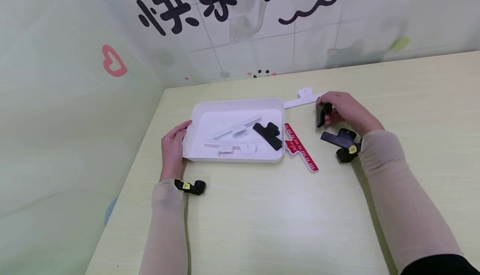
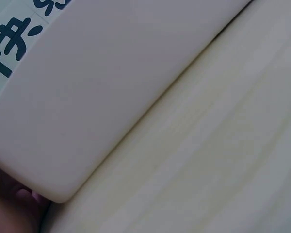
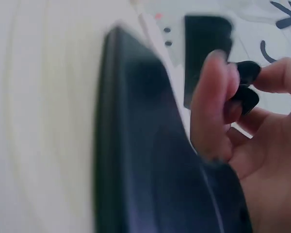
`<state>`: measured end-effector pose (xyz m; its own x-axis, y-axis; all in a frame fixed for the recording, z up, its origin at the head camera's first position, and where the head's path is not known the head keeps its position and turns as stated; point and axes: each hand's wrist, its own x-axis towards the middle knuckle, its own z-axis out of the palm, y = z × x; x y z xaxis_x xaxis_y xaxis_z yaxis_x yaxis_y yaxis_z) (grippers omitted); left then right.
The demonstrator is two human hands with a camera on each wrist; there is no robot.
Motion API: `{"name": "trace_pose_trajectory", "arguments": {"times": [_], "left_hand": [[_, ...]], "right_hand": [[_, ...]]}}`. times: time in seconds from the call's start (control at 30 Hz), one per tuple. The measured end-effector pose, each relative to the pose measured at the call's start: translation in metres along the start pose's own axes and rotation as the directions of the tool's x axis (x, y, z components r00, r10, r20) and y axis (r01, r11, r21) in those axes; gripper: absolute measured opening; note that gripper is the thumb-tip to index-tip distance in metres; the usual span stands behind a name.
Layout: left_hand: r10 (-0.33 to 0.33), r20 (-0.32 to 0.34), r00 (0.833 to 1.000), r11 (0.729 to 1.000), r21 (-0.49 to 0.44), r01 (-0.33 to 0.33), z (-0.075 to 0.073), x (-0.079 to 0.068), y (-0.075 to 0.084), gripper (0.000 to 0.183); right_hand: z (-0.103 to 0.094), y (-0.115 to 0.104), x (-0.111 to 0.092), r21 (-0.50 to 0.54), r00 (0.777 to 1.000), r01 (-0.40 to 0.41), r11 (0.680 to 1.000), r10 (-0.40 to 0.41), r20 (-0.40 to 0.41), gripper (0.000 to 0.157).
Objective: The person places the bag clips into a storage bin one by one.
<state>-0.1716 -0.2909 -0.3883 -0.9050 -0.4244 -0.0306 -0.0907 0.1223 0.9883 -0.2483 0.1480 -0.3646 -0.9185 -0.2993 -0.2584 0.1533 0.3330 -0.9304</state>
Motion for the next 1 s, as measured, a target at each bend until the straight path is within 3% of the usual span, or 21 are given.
{"name": "trace_pose_trajectory", "arguments": {"times": [0.1, 0.23, 0.5, 0.73, 0.9, 1.0], "left_hand": [[-0.002, 0.003, 1.000, 1.000, -0.003, 0.002, -0.001, 0.000, 0.000, 0.026], [0.000, 0.008, 1.000, 1.000, -0.013, 0.000, -0.002, -0.001, 0.000, 0.026], [-0.001, 0.000, 1.000, 1.000, -0.019, 0.001, -0.002, -0.001, -0.001, 0.026], [0.009, 0.012, 1.000, 1.000, -0.012, -0.009, -0.003, 0.000, -0.002, 0.026], [0.011, 0.011, 1.000, 1.000, -0.002, -0.011, -0.002, 0.002, -0.002, 0.026], [0.011, 0.007, 1.000, 1.000, -0.004, -0.011, -0.001, 0.002, -0.002, 0.026]], "right_hand": [[0.002, 0.001, 0.000, 0.192, 0.999, -0.005, 0.981, -0.003, 0.041, 0.038], [0.009, -0.001, 0.002, 0.341, 0.996, 0.005, 0.940, -0.034, 0.080, 0.032], [0.032, -0.014, 0.003, 0.426, 0.993, 0.071, 0.902, -0.103, 0.052, 0.026], [0.070, -0.031, -0.006, 0.595, 0.982, 0.117, 0.795, -0.184, 0.052, 0.021], [0.098, -0.044, -0.013, 0.658, 0.977, 0.151, 0.738, -0.213, 0.016, 0.021], [0.110, -0.046, -0.015, 0.669, 0.979, 0.158, 0.726, -0.205, -0.008, 0.022]]}}
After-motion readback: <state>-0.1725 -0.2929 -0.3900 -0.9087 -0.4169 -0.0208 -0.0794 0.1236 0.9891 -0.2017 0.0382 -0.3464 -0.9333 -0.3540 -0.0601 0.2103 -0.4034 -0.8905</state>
